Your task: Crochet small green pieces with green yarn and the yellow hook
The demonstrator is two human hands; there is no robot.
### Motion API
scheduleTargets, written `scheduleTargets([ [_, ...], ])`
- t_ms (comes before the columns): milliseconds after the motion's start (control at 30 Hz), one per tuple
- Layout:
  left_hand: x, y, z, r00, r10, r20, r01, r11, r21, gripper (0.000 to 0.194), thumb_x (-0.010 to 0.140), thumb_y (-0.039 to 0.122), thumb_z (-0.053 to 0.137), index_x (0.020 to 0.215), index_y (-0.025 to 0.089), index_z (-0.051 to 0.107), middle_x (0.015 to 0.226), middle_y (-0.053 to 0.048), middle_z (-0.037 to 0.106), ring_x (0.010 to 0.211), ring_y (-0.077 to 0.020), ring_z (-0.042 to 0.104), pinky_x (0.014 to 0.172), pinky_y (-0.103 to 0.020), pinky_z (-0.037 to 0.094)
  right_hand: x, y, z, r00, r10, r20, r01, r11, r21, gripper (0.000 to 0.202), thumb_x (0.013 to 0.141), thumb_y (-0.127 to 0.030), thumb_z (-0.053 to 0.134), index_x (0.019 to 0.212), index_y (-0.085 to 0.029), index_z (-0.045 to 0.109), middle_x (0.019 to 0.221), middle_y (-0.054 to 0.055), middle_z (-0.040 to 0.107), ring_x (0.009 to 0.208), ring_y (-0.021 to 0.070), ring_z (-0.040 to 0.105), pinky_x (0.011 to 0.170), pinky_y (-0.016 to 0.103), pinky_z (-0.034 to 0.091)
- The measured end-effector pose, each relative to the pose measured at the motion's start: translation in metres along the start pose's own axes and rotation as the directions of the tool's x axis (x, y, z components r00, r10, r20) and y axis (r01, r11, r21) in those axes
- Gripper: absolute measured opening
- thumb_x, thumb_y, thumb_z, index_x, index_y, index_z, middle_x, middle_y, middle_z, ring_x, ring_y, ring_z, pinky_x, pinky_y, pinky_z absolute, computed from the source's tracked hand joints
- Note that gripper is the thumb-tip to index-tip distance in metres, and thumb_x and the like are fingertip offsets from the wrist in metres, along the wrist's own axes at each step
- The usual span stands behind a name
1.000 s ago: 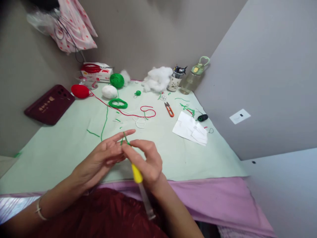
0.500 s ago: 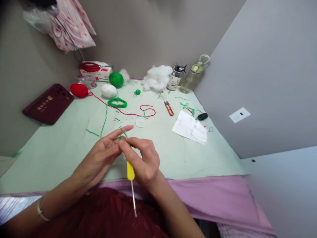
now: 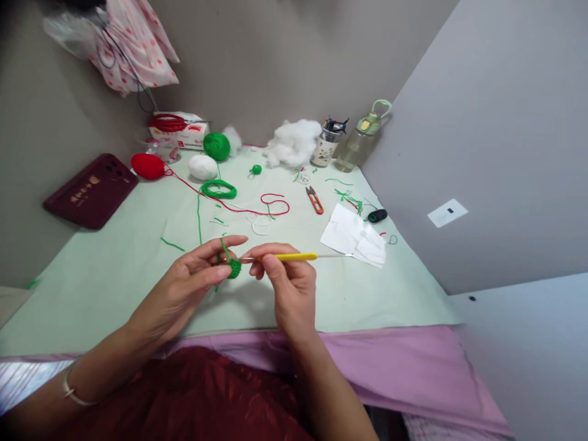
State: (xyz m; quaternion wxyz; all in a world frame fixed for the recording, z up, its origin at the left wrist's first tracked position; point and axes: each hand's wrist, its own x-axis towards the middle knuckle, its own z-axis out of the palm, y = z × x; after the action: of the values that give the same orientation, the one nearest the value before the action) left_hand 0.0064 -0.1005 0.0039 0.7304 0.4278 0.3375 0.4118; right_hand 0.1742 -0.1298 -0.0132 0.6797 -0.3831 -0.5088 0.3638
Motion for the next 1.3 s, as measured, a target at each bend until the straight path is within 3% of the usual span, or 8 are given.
scheduleTargets([
  [267, -0.001, 0.0, 0.001, 0.997, 0.001, 0.081, 0.002, 0.999, -0.036, 0.048, 0.084, 0.027, 0.084, 0.131, 0.033, 0.076, 0.093, -0.001, 0.065, 0.092, -0.0177, 0.056, 0.094, -0.031, 0.044, 0.0, -0.003, 0.001, 0.996, -0.067, 0.054, 0.074, 0.987, -0.145, 0.015, 0.1, -0.03, 0.065, 0.098, -0.028, 0.08, 0.092, 0.002, 0.079, 0.082, 0.0164, 0.069, 0.071, 0.031, 0.054],
  [533, -0.003, 0.001, -0.003, 1.0, 0.012, 0.026, -0.012, 1.0, 0.018, 0.037, 0.085, 0.03, 0.083, 0.122, 0.032, 0.08, 0.098, -0.002, 0.063, 0.098, -0.0178, 0.055, 0.089, -0.027, 0.043, 0.001, 0.0, -0.003, 0.999, 0.048, -0.021, -0.047, 0.998, 0.029, 0.021, 0.103, -0.034, 0.059, 0.094, -0.023, 0.074, 0.087, 0.002, 0.077, 0.068, 0.0124, 0.066, 0.064, 0.027, 0.054],
  [733, -0.004, 0.002, -0.005, 0.994, 0.108, -0.006, -0.104, 0.974, 0.2, 0.036, 0.088, 0.031, 0.08, 0.124, 0.034, 0.079, 0.092, -0.001, 0.06, 0.092, -0.0184, 0.054, 0.088, -0.03, 0.042, -0.003, -0.011, -0.004, 0.995, -0.09, 0.033, 0.095, 0.971, -0.219, 0.019, 0.105, -0.025, 0.054, 0.1, -0.024, 0.072, 0.091, 0.002, 0.077, 0.073, 0.0131, 0.07, 0.07, 0.03, 0.058],
  [833, -0.005, 0.001, -0.001, 0.98, 0.191, -0.057, -0.164, 0.936, 0.311, 0.034, 0.089, 0.026, 0.079, 0.121, 0.034, 0.079, 0.09, 0.001, 0.059, 0.085, -0.0161, 0.052, 0.087, -0.03, 0.041, -0.007, -0.012, -0.004, 0.945, -0.272, 0.182, 0.325, 0.839, -0.436, 0.023, 0.103, -0.014, 0.052, 0.112, -0.025, 0.07, 0.096, 0.003, 0.077, 0.081, 0.0143, 0.071, 0.075, 0.031, 0.06],
  [933, -0.005, -0.003, 0.004, 0.964, 0.24, -0.117, -0.201, 0.941, 0.272, 0.037, 0.086, 0.023, 0.082, 0.121, 0.034, 0.079, 0.094, 0.002, 0.062, 0.079, -0.0129, 0.049, 0.084, -0.027, 0.042, -0.011, -0.003, -0.002, 0.813, -0.47, 0.345, 0.578, 0.573, -0.581, 0.031, 0.098, -0.009, 0.059, 0.124, -0.024, 0.068, 0.101, 0.007, 0.078, 0.091, 0.0195, 0.072, 0.078, 0.035, 0.061],
  [1033, -0.003, -0.006, 0.007, 0.995, 0.069, -0.066, -0.068, 0.998, 0.01, 0.051, 0.084, 0.026, 0.085, 0.132, 0.033, 0.073, 0.085, 0.003, 0.061, 0.07, -0.0103, 0.046, 0.074, -0.025, 0.043, -0.014, 0.005, 0.0, 0.743, -0.556, 0.374, 0.636, 0.41, -0.654, 0.038, 0.094, -0.009, 0.067, 0.128, -0.026, 0.071, 0.109, 0.01, 0.078, 0.1, 0.0227, 0.072, 0.08, 0.036, 0.061],
  [1167, 0.002, -0.004, 0.002, 0.989, -0.131, 0.062, 0.142, 0.962, -0.233, 0.044, 0.085, 0.026, 0.084, 0.129, 0.024, 0.076, 0.061, 0.009, 0.045, 0.055, -0.0067, 0.031, 0.075, -0.023, 0.044, -0.011, 0.0, 0.0, 0.895, -0.424, 0.14, 0.434, 0.753, -0.494, 0.029, 0.098, -0.012, 0.061, 0.117, -0.029, 0.076, 0.101, 0.005, 0.078, 0.089, 0.0196, 0.071, 0.076, 0.035, 0.06],
  [1300, 0.003, 0.0, 0.0, 0.998, -0.052, 0.027, 0.056, 0.981, -0.187, 0.045, 0.081, 0.023, 0.087, 0.125, 0.029, 0.079, 0.084, 0.002, 0.063, 0.077, -0.0105, 0.051, 0.08, -0.023, 0.043, -0.003, -0.009, 0.001, 0.974, -0.227, -0.024, 0.218, 0.956, -0.196, 0.023, 0.102, -0.019, 0.058, 0.1, -0.027, 0.079, 0.088, 0.002, 0.075, 0.076, 0.0159, 0.066, 0.067, 0.032, 0.055],
])
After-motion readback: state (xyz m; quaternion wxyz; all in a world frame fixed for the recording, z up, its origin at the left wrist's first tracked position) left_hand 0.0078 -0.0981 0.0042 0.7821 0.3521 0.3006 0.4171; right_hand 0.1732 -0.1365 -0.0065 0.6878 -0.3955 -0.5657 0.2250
